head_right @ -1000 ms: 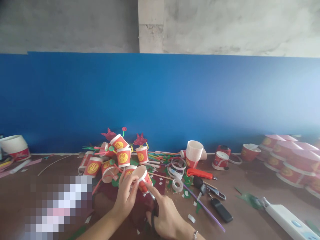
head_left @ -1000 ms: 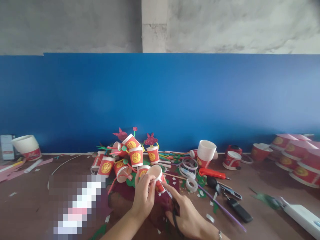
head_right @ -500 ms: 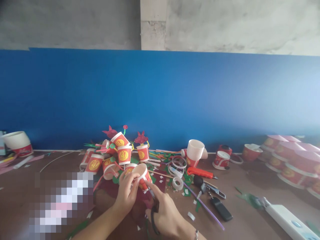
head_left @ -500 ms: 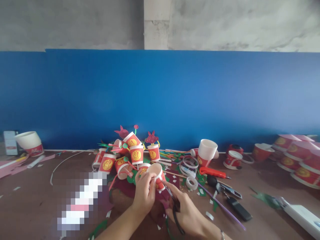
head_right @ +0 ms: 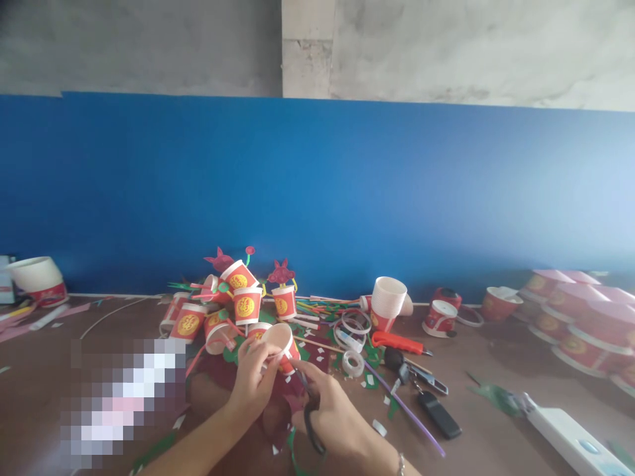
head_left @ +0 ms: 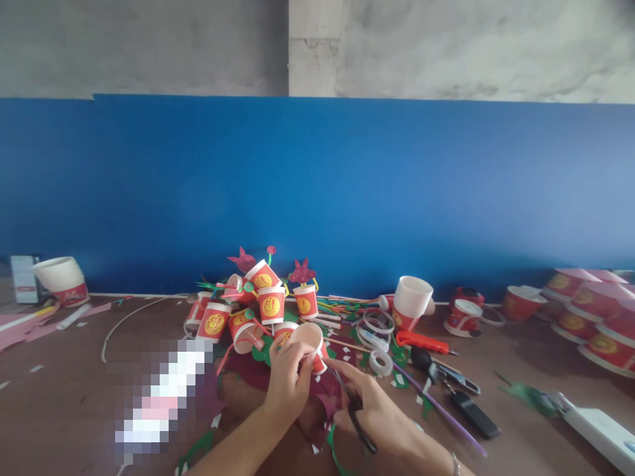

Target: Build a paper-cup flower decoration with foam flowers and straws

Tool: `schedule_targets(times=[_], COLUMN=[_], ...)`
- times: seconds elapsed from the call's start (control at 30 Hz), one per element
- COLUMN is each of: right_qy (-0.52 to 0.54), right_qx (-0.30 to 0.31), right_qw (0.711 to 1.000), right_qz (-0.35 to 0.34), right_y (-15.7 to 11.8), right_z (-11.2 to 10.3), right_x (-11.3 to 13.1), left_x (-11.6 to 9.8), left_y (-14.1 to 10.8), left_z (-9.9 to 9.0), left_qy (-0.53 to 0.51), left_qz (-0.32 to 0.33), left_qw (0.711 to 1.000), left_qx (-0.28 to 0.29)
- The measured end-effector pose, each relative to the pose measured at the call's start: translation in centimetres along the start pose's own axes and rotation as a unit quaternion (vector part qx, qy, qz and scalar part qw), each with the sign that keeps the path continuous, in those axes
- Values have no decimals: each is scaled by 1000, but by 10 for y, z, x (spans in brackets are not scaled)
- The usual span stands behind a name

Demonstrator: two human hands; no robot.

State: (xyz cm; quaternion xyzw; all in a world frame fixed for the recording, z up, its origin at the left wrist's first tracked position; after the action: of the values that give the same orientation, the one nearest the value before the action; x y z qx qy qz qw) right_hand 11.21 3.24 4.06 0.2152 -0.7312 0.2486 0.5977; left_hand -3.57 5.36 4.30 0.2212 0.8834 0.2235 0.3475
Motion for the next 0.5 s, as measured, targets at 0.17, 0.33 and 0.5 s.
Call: schedule_targets(times=[0.17, 0.33, 0.5], right_qy=[291, -35, -439], right_qx=[62, 10, -86], right_qw=[952, 998, 894], right_qz=[74, 50, 15], right_y=[-2, -5, -9], right_z=[-6, -10, 0], right_x=[0, 8, 11], left_x=[-4, -3, -1], left_y=[-2, -1, -1], left_z=[2, 4, 5], left_qy=[-4, -22, -23], left_qz=[8, -1, -3], left_qw=[1000, 1000, 1000], left_qx=[0, 4, 4])
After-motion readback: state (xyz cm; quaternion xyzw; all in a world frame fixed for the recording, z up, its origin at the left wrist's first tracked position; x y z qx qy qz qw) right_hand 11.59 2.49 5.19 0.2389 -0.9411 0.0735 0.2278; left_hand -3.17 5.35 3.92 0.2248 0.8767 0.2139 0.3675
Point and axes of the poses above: each hand's wrist, its own y-axis towards the middle knuckle, its own z-axis out of the palm, x = y × z, the point moved 5 cm from there along y, towards the middle knuckle, and after that the axes turned 11 degrees about x, right-handed, at the moved point
